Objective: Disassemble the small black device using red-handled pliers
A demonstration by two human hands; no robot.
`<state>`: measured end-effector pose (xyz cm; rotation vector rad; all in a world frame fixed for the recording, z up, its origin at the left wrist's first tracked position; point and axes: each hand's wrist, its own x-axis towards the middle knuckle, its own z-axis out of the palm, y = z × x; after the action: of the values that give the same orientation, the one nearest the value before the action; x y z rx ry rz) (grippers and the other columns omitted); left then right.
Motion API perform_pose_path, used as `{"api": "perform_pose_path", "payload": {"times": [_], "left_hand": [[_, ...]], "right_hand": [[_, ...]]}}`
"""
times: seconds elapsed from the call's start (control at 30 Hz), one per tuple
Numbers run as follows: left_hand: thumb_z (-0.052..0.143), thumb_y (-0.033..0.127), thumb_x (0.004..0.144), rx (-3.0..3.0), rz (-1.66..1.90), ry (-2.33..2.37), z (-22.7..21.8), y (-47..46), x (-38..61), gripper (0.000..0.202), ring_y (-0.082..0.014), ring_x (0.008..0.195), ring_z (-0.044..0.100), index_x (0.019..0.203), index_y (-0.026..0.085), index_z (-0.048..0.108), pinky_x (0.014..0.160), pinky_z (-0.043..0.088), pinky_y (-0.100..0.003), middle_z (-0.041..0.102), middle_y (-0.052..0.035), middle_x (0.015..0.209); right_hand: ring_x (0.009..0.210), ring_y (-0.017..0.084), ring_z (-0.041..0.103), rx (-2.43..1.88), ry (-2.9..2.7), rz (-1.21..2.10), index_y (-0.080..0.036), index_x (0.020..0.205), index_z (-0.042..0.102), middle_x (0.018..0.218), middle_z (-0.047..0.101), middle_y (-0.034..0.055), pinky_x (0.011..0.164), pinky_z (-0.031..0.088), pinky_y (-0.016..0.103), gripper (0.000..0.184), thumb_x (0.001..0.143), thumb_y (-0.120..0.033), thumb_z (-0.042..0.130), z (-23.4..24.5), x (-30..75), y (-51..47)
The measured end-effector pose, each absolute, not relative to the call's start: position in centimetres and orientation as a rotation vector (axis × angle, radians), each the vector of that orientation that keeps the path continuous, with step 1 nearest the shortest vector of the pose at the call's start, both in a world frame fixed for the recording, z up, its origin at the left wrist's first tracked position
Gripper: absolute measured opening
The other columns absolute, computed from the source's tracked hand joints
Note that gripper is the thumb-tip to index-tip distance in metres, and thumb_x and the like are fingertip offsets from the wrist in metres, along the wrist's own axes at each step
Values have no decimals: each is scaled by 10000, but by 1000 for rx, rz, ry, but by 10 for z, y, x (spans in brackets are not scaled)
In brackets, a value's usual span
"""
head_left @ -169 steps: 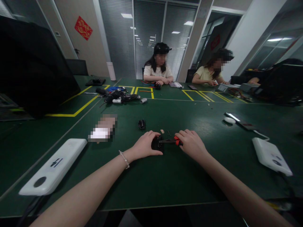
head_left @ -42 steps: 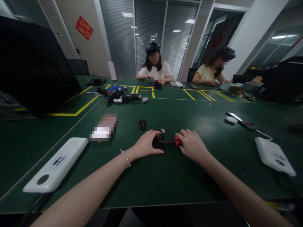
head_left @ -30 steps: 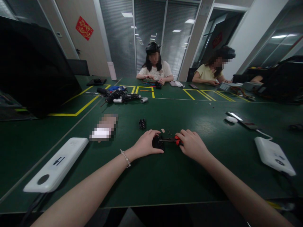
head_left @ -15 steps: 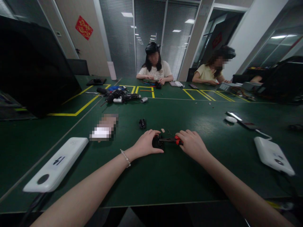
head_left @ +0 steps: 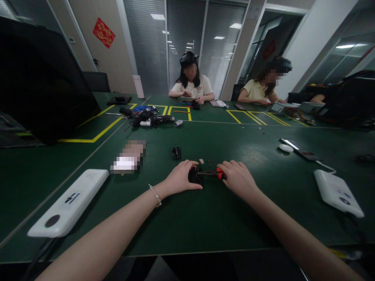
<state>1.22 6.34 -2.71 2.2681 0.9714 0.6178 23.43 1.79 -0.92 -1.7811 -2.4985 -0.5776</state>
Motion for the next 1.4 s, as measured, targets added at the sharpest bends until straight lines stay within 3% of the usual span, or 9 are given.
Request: {"api": "perform_pose_path", "payload": {"times": [0.77, 1.03, 1.4], "left_hand": [[705, 472, 556, 2301, 601, 962, -28, 64, 12, 701, -269, 970, 497, 1149, 215, 435, 805, 429, -413, 498, -78, 1077], [698, 493, 555, 2311, 607, 958, -28, 64, 12, 713, -268, 987, 488, 1153, 214, 429, 820, 420, -409, 494, -78, 1088], [702, 489, 552, 2332, 618, 957, -30, 65, 13, 705, -262, 953, 503, 1141, 205, 436, 804, 427, -405, 501, -80, 1065]], "right_hand": [[817, 198, 503, -1810, -2496, -440, -196, 1023, 561, 945, 592, 60, 698, 370, 330, 360, 663, -193, 555, -13, 237, 21], [875, 224, 484, -1764, -2509, -560, -174, 1059, 548, 1002, 578, 73, 748, 362, 355, 404, 656, -187, 569, -11, 238, 20], [829, 217, 487, -1706, -2492, -600, -188, 1017, 561, 949, 587, 67, 697, 363, 340, 370, 647, -187, 562, -17, 241, 22]]}}
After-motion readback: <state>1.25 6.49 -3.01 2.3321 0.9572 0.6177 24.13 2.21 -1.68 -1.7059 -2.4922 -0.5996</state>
